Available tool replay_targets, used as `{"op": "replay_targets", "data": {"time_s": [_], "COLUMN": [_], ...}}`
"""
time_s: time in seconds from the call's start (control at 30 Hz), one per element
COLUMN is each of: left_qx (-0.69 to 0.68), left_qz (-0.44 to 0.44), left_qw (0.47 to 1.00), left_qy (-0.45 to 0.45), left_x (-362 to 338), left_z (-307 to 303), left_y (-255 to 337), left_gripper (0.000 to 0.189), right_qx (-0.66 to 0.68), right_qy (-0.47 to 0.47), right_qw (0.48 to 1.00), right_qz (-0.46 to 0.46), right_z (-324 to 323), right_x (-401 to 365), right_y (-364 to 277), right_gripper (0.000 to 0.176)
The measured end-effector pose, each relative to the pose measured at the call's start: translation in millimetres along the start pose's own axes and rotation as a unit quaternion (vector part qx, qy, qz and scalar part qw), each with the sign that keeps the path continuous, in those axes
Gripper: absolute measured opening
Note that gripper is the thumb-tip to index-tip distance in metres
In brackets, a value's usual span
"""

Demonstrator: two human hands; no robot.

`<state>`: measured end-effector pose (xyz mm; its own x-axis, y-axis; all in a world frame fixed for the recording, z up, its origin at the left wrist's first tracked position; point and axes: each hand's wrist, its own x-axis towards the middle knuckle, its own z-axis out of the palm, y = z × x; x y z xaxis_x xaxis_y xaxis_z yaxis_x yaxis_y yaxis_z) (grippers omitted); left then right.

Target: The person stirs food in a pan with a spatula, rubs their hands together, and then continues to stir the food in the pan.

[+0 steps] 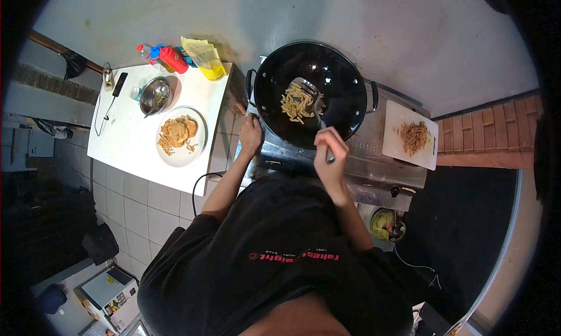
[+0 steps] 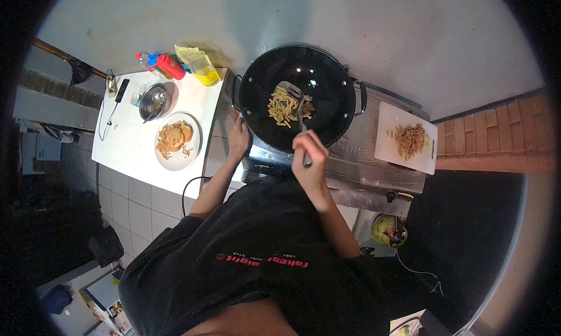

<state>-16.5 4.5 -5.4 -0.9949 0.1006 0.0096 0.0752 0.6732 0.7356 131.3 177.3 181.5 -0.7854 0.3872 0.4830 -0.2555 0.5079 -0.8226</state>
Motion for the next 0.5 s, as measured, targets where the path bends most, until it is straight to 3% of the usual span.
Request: {"op": "replay_targets", "data": {"time_s": [0.23,0.37,0.5], "left_qx": [0.016,0.008,-0.009], "left_qz": [-0.015,-0.018,-0.003], "left_qw": [1.000,1.000,1.000], "left_qy": [-0.008,-0.009,-0.009], "left_x": [0,1,0], "left_z": [-2,-2,0], "left_y": [4,3,0], "left_gripper": [0.032,0.032,0.032], "right_qx": [-0.129,-0.154,-0.165], "right_qy": [-0.071,-0.021,0.014], "right_qw": [0.986,0.981,0.985], "right_qz": [-0.083,-0.113,-0.054], "right_z": [-17,-30,-38], "right_x": [-12,6,23], "right_y": [-5,14,29], "right_gripper": [0.011,0.011,0.009]}}
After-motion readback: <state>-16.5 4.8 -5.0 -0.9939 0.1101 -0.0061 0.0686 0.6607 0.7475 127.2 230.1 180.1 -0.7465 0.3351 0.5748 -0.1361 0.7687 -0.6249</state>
